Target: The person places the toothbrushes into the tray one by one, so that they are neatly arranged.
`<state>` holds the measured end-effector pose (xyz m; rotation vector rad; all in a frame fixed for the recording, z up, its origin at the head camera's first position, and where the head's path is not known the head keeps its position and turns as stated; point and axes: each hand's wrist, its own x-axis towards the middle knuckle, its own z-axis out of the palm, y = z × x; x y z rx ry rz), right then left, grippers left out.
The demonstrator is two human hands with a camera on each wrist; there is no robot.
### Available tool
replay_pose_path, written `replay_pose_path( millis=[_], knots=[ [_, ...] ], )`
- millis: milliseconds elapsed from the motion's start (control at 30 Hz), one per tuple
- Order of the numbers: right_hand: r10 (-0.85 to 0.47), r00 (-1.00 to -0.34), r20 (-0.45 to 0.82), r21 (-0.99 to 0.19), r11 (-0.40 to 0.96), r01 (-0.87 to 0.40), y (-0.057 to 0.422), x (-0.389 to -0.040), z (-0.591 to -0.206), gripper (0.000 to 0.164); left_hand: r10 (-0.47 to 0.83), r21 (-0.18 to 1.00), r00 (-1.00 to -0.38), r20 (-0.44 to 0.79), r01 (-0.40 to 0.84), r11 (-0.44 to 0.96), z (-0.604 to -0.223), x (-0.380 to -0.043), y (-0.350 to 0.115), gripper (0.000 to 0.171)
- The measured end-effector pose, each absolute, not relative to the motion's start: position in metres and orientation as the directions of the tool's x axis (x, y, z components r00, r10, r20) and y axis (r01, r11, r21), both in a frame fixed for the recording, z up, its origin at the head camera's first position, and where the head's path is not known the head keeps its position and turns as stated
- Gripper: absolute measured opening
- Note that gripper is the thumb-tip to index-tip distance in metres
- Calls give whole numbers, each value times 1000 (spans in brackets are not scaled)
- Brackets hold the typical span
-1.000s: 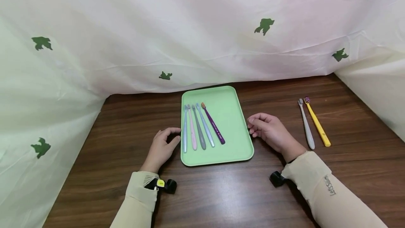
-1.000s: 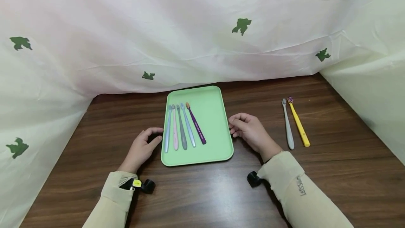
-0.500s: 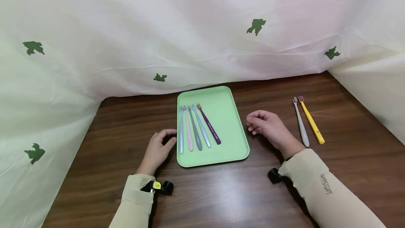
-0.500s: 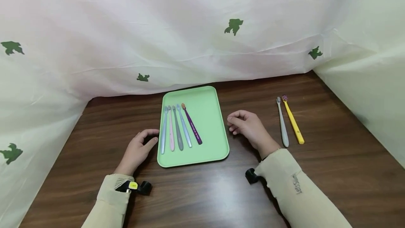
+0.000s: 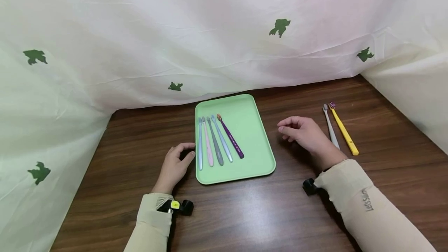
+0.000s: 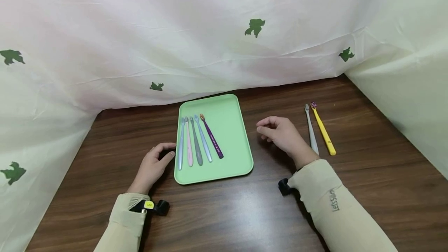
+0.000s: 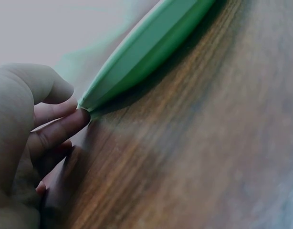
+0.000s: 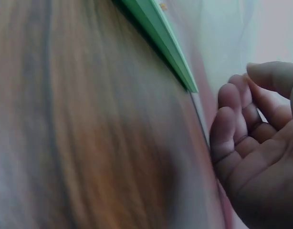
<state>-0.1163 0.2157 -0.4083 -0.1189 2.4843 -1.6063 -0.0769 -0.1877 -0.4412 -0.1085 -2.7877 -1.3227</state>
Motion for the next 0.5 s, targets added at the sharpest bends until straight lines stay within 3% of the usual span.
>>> replay_pose_path(
  millis=[233, 500],
  knots=[
    [-167, -977, -134, -784, 620, 1, 229, -117, -397, 29, 37, 775, -996, 84, 88, 626, -442, -77, -187, 26],
    [-141, -981, -133, -764, 645, 11, 240, -115, -394, 29, 37, 773, -997, 67, 75, 630, -441, -76, -187, 26]
  ],
)
